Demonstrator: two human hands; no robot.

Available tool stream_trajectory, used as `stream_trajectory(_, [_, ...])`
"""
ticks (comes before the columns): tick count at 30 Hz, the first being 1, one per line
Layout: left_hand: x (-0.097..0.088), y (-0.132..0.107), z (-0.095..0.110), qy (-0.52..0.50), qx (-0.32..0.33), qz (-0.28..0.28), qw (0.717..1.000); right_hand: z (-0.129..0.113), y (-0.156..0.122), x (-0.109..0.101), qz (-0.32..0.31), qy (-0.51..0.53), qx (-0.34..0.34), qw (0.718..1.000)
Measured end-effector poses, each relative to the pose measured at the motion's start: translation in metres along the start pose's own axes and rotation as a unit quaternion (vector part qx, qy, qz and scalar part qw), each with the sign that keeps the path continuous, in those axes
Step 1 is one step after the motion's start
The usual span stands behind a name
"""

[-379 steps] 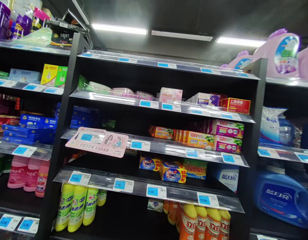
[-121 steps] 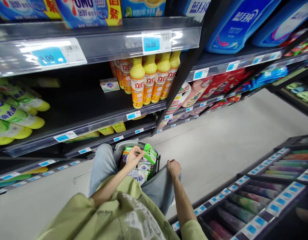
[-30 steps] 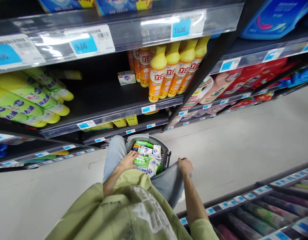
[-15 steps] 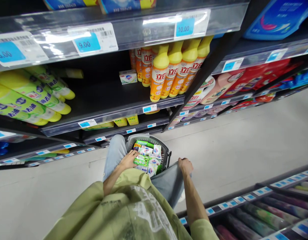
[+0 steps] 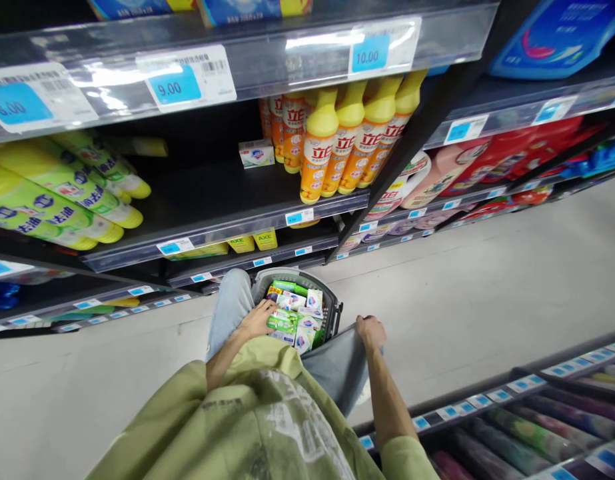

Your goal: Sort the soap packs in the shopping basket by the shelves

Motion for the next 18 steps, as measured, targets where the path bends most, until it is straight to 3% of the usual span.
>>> stream_trajectory(11, [-0.003, 0.0, 0.003, 0.017, 0.002, 0.0, 1.0, -0.001, 0.0, 0.0, -0.002, -0.001, 0.003, 1.0])
stream_trajectory(18, [0.0, 0.0, 0.016, 0.052, 0.006, -0.004, 0.999, -0.001, 0.001, 0.001, -0.015, -0.005, 0.002, 1.0])
Point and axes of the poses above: each hand's wrist, its own y-axis towards the middle knuckle, its own x-axis out of the palm, z = x × y, the point moved 10 cm from there along y, towards the middle knuckle, and after that the axes turned 2 degrees about -x, right-handed, at the moved point
